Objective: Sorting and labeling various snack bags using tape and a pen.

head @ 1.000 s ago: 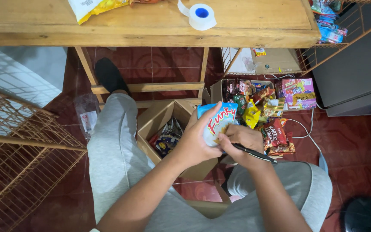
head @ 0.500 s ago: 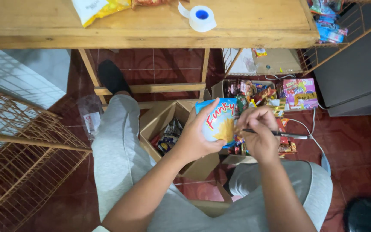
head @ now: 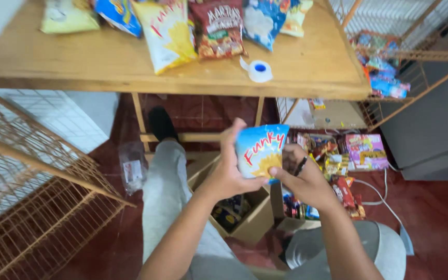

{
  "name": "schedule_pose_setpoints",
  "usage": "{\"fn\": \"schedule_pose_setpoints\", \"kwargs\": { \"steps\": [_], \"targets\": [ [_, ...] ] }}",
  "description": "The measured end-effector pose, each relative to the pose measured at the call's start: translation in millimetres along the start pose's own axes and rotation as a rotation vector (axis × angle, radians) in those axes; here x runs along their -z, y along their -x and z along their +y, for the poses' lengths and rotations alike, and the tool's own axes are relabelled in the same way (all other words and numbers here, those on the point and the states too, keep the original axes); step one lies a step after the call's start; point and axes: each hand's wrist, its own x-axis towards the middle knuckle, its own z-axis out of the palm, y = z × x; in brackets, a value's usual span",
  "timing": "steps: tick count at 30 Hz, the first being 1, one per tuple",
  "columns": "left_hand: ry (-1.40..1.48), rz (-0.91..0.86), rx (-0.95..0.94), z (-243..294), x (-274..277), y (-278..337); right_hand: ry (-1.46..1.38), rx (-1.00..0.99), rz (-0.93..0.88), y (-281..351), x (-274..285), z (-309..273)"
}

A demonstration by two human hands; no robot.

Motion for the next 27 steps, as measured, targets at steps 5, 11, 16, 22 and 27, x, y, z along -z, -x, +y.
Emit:
{"fn": "schedule_pose_setpoints", "kwargs": {
  "steps": [5, 11, 16, 22, 27],
  "targets": [
    [-0.226, 0.22, 0.044, 19, 48, -51, 0.154, 0.267, 0.075, -76, -23, -32],
    [-0.889, 0.189, -0.049, -2, 126, -117, 0.546, 0.482, 0.207, -212, -63, -63],
    [-0.992, 0.104, 0.161, -41, 157, -151, 0.834, 0.495, 0.262, -307, -68, -48],
    [-0.951, 0.12, 0.02, -97, 174, -169, 0.812, 0.274, 0.246, -353, -72, -44],
    [-0.957, 0.136, 0.134, -87, 173, -176, 0.896, 0.607, 0.323, -349, -71, -43]
  ]
}}
